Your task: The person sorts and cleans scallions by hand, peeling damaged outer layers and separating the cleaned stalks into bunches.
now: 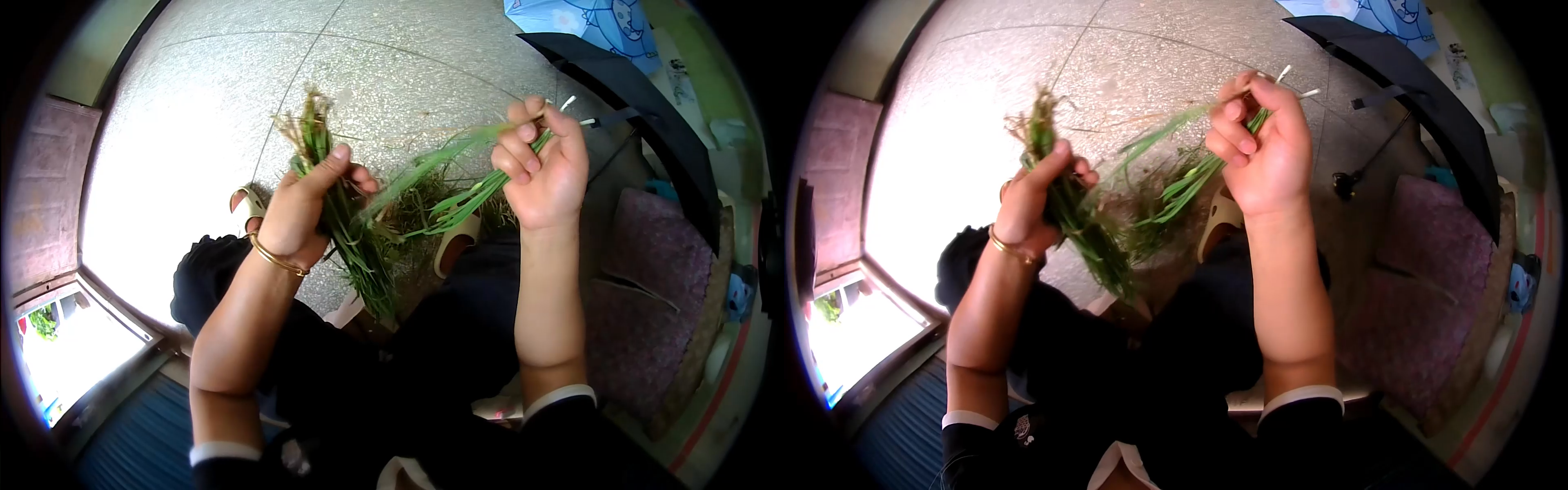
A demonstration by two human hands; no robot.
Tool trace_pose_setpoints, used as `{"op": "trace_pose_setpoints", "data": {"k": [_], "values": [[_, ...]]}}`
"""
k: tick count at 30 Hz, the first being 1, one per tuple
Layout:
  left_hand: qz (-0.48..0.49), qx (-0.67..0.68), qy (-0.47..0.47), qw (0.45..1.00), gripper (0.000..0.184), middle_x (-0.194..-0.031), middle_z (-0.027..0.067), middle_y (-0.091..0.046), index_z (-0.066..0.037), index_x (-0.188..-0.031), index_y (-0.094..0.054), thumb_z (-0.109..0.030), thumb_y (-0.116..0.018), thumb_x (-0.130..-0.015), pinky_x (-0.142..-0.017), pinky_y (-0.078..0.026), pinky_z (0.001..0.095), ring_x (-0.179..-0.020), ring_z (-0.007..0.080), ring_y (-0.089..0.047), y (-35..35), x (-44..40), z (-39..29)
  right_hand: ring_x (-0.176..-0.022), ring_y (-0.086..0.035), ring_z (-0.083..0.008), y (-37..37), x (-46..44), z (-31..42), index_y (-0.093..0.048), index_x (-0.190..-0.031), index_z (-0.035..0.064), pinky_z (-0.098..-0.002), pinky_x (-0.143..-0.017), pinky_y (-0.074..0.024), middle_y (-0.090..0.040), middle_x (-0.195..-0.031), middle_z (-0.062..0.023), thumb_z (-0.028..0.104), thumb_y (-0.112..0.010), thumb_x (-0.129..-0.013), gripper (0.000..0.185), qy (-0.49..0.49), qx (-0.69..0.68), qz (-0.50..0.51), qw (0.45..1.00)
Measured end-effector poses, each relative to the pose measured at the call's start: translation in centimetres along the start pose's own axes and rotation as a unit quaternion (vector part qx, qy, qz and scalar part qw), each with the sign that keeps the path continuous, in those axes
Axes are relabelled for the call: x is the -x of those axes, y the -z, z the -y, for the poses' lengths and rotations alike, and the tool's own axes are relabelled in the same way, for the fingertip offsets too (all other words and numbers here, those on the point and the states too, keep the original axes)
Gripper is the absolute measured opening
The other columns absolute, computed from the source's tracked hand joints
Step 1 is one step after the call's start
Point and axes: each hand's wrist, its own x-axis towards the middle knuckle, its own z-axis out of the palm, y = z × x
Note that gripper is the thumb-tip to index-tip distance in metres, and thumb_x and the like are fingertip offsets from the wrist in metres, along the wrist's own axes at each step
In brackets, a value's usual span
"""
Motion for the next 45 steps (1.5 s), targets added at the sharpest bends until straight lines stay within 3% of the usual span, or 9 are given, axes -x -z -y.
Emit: {"op": "trace_pose_setpoints", "data": {"k": [9,11,18,26,29,33,37,39,45], "values": [[-0.075,-0.037,-0.122,0.989,0.016,-0.057,-0.0015,-0.044,-0.004,-0.083,-0.054,-0.016,-0.064,-0.078,-0.054,-0.042,0.0256,-0.049,0.0086,-0.040,1.4,-0.4,-1.5,-0.046,-0.031,-0.0046,1.7,0.2,2.8,-0.048,-0.078,0.0064,-0.0169,-0.039,-0.0220,-0.044,-0.066,-0.0013,0.017,-0.047,-0.082,0.011,0.129,0.102,-0.053,0.985],[-0.098,-0.096,-0.163,0.977,0.022,-0.052,-0.0027,-0.041,-0.002,-0.085,-0.055,-0.016,-0.068,-0.075,-0.050,-0.037,0.0236,-0.046,0.0072,-0.037,1.1,-0.1,-1.9,-0.046,-0.035,-0.0033,0.6,0.4,1.9,-0.050,-0.077,0.0050,-0.0171,-0.040,-0.0240,-0.050,-0.063,-0.0023,0.011,-0.050,-0.079,0.006,0.293,0.331,-0.185,0.878],[0.023,-0.160,-0.126,0.979,0.023,-0.063,0.0017,-0.058,-0.002,-0.082,-0.061,-0.024,-0.067,-0.077,-0.045,-0.034,0.0198,-0.045,0.0052,-0.039,-0.2,1.1,-0.8,-0.042,-0.031,-0.0025,-0.9,0.8,-1.2,-0.053,-0.080,0.0021,-0.0166,-0.039,-0.0246,-0.056,-0.065,-0.0076,0.010,-0.049,-0.081,0.009,0.043,0.159,-0.003,0.986],[0.080,-0.187,-0.073,0.976,0.023,-0.064,-0.0004,-0.059,-0.001,-0.087,-0.065,-0.017,-0.072,-0.072,-0.044,-0.033,0.0180,-0.047,0.0036,-0.042,-1.3,1.9,0.1,-0.045,-0.030,-0.0028,-2.1,1.0,-3.3,-0.051,-0.085,0.0021,-0.0165,-0.040,-0.0237,-0.052,-0.072,-0.0068,0.013,-0.047,-0.084,0.012,-0.043,0.179,0.040,0.982],[0.070,-0.201,-0.094,0.973,0.016,-0.058,-0.0017,-0.055,-0.002,-0.079,-0.063,-0.014,-0.071,-0.072,-0.042,-0.031,0.0185,-0.045,0.0032,-0.041,-1.1,1.9,0.1,-0.046,-0.039,-0.0014,-2.6,1.2,-3.7,-0.058,-0.088,0.0001,-0.0154,-0.041,-0.0299,-0.059,-0.072,-0.0042,0.014,-0.061,-0.081,0.016,-0.079,0.213,0.061,0.972],[0.060,-0.187,-0.095,0.976,0.013,-0.056,-0.0023,-0.053,-0.002,-0.077,-0.062,-0.012,-0.070,-0.072,-0.042,-0.030,0.0187,-0.045,0.0031,-0.041,-1.1,2.2,-0.4,-0.066,-0.053,-0.0072,-3.5,1.7,-3.9,-0.062,-0.084,-0.0017,-0.0205,-0.060,-0.0425,-0.062,-0.075,-0.0051,0.009,-0.064,-0.078,0.013,-0.058,0.397,0.046,0.915],[0.064,-0.190,-0.094,0.975,0.011,-0.055,-0.0027,-0.052,-0.003,-0.075,-0.061,-0.010,-0.070,-0.072,-0.042,-0.031,0.0189,-0.045,0.0036,-0.041,-1.0,2.1,-0.5,-0.063,-0.052,-0.0067,-3.2,1.7,-4.0,-0.061,-0.083,-0.0007,-0.0202,-0.058,-0.0421,-0.061,-0.071,-0.0042,0.012,-0.064,-0.078,0.013,-0.047,0.403,0.038,0.913],[0.066,-0.198,-0.090,0.974,0.011,-0.055,-0.0027,-0.052,-0.003,-0.074,-0.061,-0.010,-0.070,-0.072,-0.042,-0.031,0.0189,-0.045,0.0038,-0.041,-0.9,2.1,-0.5,-0.047,-0.032,-0.0003,-2.6,1.4,-3.7,-0.056,-0.083,-0.0001,-0.0157,-0.042,-0.0227,-0.051,-0.064,0.0014,0.012,-0.059,-0.082,0.012,0.013,0.381,0.033,0.924],[0.077,-0.157,-0.068,0.982,0.012,-0.065,0.0024,-0.058,-0.003,-0.079,-0.060,-0.013,-0.065,-0.076,-0.044,-0.034,0.0183,-0.047,0.0057,-0.045,-0.6,1.8,-0.7,-0.043,-0.029,-0.0022,-0.4,0.1,0.5,-0.051,-0.075,0.0075,-0.0168,-0.037,-0.0200,-0.045,-0.060,0.0008,0.016,-0.048,-0.089,0.016,0.127,0.207,-0.116,0.963]]}}
